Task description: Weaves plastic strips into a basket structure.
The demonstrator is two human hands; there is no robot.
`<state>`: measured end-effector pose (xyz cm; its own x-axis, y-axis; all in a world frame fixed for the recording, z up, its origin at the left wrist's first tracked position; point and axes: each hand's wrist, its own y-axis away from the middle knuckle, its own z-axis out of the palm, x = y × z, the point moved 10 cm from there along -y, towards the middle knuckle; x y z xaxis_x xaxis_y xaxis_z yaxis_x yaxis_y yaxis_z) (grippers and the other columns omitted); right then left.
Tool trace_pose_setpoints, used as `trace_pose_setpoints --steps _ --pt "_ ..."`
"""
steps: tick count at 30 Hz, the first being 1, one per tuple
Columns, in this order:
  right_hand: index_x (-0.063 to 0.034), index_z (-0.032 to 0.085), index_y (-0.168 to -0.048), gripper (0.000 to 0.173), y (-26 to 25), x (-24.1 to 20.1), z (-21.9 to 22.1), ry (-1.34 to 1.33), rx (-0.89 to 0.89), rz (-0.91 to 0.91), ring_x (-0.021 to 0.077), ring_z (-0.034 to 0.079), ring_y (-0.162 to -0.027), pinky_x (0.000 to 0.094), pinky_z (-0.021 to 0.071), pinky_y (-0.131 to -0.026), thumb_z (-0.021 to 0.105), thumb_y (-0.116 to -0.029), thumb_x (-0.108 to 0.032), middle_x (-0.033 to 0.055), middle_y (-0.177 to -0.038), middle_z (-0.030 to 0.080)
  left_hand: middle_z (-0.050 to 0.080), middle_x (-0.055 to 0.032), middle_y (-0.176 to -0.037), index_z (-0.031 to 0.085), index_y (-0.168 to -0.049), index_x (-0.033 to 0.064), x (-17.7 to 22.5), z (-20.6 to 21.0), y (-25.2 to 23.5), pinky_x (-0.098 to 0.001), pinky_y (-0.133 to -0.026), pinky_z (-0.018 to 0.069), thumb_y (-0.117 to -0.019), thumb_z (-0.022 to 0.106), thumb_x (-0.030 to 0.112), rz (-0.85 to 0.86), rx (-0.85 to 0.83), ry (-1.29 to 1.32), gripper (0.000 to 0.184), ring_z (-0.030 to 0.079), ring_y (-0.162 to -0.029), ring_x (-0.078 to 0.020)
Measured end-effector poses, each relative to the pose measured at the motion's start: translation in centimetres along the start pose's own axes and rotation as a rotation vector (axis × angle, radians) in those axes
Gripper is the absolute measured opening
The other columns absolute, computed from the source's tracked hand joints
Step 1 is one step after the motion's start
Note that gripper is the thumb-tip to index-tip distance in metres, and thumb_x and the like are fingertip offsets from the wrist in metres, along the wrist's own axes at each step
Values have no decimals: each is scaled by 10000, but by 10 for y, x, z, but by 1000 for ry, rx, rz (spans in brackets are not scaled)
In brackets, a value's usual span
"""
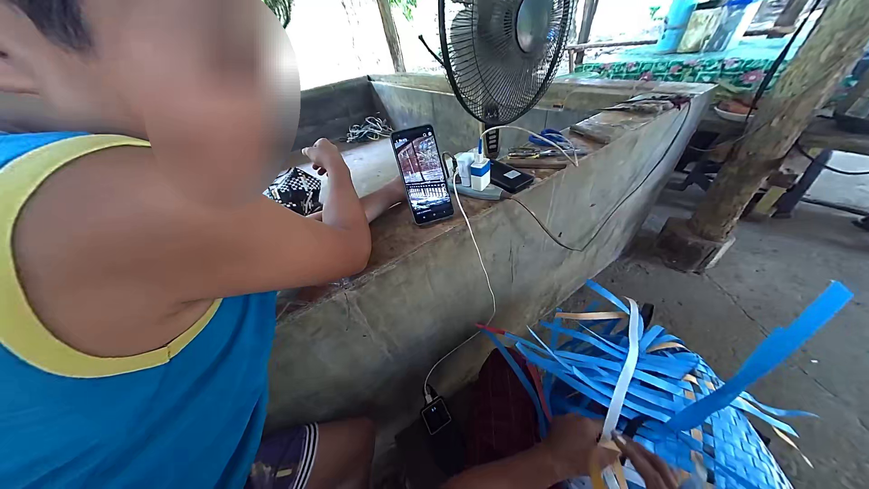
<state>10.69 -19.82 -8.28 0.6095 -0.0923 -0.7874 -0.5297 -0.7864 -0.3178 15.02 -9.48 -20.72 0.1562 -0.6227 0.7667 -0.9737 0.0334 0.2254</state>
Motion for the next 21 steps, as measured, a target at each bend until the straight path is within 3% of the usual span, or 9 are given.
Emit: trace_pose_setpoints --steps 2,4,6,10,12,15,18,21 --pt "114 506 -1420 640 -7 35 -7 111 -15 91 547 513 -1264 652 410 -1064 660 -812 -12 378 -1377 526 714 -262 -995 686 -1135 -55 0 0 -1 -644 -859 522 -1004 623 262 45 38 -18 349 696 -975 -428" --pt "66 632 -1326 475 -16 55 -10 190 -68 180 563 552 -1193 664 440 -1018 541 -861 102 352 -1290 601 727 -221 -1117 680 -1239 -14 10 -6 6 -593 -970 515 -1007 631 240 48 73 9 347 695 -1079 -366" --pt "51 702 -1230 356 -23 68 -7 211 -93 215 545 597 -1148 642 469 -1003 509 -935 96 336 -1224 642 730 -209 -1157 663 -1299 -4 15 -10 10 -586 -983 516 -960 679 226 119 153 73 411 703 -1094 -344" --pt "51 713 -1192 252 -32 83 0 166 -117 246 463 684 -1017 612 539 -905 575 -991 -12 299 -1127 686 700 -224 -1231 535 -1436 -39 19 -16 21 -515 -1043 498 -929 732 174 233 150 232 584 686 -1141 -307" --pt "66 710 -1173 246 -34 89 4 150 -127 261 462 697 -970 623 544 -879 580 -997 -46 298 -1100 699 724 -188 -1207 636 -1375 11 9 -32 35 -498 -1075 470 -961 689 217 281 297 190 465 682 -1141 -293" --pt "77 698 -1165 264 -34 100 14 173 -164 282 458 694 -953 627 544 -857 568 -1009 -93 301 -1092 690 754 -120 -1100 789 -1150 100 -17 -78 66 -479 -1104 431 -992 621 266 361 630 85 284 663 -1136 -278" --pt "60 702 -1159 269 -36 110 22 200 -154 332 456 691 -964 637 539 -849 582 -1006 -126 292 -1097 689 742 -109 -1161 779 -1153 96 -59 -123 95 -512 -1155 390 -1003 602 263 192 801 13 286 628 -1229 -288" --pt "59 701 -1160 280 -38 118 25 216 -121 370 454 687 -971 637 532 -851 592 -1007 -149 289 -1101 685 622 -192 -1394 674 -1339 33 -100 -135 107 -585 -1185 317 -1014 578 318 -67 778 -67 443 514 -1373 -370"
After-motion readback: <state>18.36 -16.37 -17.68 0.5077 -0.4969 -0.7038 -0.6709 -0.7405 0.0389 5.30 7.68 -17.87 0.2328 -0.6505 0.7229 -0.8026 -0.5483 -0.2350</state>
